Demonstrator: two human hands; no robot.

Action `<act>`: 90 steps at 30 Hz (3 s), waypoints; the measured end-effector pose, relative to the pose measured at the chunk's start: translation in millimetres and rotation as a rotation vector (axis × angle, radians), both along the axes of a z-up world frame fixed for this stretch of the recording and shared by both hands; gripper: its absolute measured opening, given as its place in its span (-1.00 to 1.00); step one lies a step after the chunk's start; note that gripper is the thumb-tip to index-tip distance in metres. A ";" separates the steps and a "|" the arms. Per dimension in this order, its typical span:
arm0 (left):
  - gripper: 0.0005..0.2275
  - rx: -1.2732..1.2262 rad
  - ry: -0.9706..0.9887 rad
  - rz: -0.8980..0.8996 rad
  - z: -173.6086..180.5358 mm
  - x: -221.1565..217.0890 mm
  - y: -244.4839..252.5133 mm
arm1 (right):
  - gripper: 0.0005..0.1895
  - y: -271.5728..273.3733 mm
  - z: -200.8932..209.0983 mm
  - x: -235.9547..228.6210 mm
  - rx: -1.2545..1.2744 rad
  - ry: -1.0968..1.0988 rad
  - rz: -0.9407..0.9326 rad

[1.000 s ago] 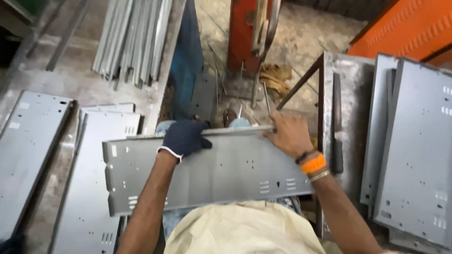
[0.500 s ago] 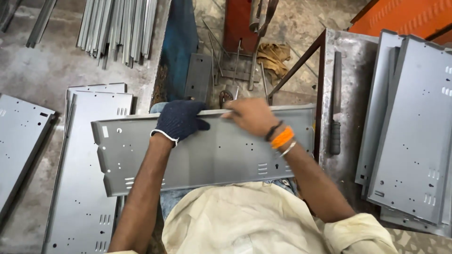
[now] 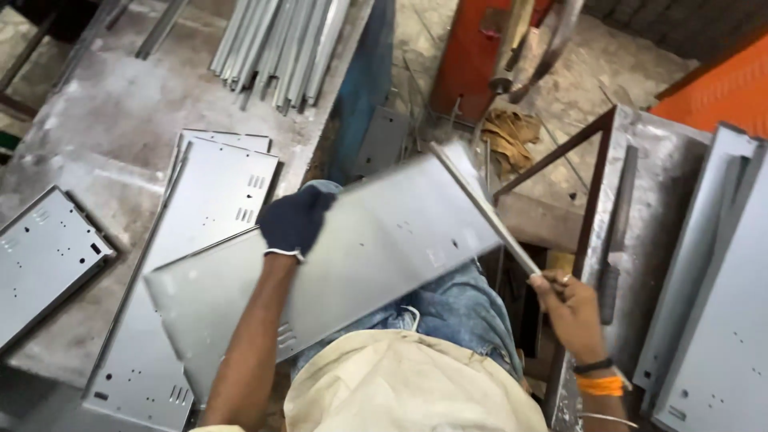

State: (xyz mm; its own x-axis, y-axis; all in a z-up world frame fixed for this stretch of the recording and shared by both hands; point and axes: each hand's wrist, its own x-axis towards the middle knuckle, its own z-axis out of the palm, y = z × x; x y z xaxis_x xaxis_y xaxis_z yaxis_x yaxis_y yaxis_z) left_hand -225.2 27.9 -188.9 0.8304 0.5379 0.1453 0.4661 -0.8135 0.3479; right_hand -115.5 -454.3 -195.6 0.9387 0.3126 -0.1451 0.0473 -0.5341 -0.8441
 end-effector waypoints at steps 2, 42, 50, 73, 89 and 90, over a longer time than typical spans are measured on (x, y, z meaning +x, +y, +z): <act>-0.72 -0.014 -0.027 0.100 0.1 -29.9 30.3 | -0.74 38.0 3.6 -0.2 0.012 -0.032 0.061; -0.73 -1.455 -0.330 -0.205 -11.9 122.7 -143.6 | -0.64 86.8 12.3 27.3 0.148 -0.086 0.131; -0.74 -1.405 -0.362 -0.211 -3.8 170.6 -142.9 | -0.63 83.2 52.9 79.0 0.008 -0.209 0.142; -0.56 -1.563 0.252 -0.844 -14.4 152.9 -272.4 | -0.54 -108.6 4.7 15.8 -0.618 -0.195 -0.809; -0.58 -1.639 0.500 -1.083 -14.1 168.9 -373.6 | -0.79 -180.0 -20.4 62.8 -0.702 -0.146 -0.820; -0.57 -1.681 0.541 -1.125 -8.1 168.8 -385.3 | -0.78 -172.6 -13.7 64.9 -0.682 -0.111 -0.787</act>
